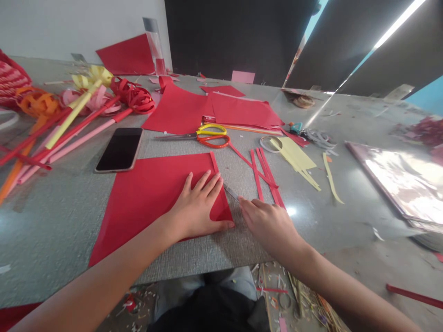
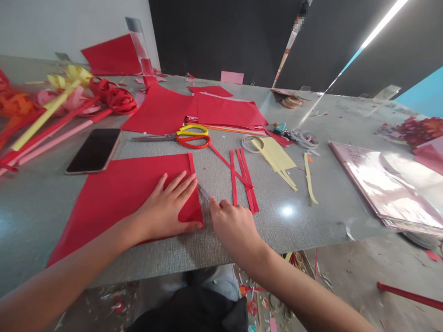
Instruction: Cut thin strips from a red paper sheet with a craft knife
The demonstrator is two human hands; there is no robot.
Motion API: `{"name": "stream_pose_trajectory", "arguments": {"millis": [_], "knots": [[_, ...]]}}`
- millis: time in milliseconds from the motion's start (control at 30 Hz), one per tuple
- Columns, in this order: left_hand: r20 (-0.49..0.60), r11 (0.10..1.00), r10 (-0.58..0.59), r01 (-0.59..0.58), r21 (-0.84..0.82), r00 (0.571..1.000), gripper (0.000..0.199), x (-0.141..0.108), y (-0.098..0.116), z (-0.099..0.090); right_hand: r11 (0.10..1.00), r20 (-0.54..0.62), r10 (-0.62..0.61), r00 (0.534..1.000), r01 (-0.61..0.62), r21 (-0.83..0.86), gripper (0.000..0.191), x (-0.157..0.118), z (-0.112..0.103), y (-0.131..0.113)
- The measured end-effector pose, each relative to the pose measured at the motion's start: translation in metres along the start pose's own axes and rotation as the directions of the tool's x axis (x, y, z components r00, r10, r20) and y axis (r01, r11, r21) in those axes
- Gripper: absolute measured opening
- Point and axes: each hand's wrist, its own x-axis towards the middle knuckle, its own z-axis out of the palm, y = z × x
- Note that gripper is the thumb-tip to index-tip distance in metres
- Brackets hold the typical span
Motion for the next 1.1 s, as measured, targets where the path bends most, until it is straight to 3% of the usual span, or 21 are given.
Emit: {"name": "stream_pose_trajectory", "arguments": {"millis": [333, 1100], "knots": [[0.012, 1.0, -0.009, 0.009, 0.003, 1.0, 0.105, 0.0, 0.002, -0.002, 0.999, 0.109, -0.016, 0.994, 0.019, -0.027, 0.033, 0.025, -0.004, 0.0], [-0.022, 0.999, -0.011, 0.01, -0.046, 1.0, 0.102, 0.0, 0.001, 0.002, 0.987, 0.029, 0.032, 0.999, -0.036, 0.154, 0.031, 0.088, 0.009, 0.014]]}}
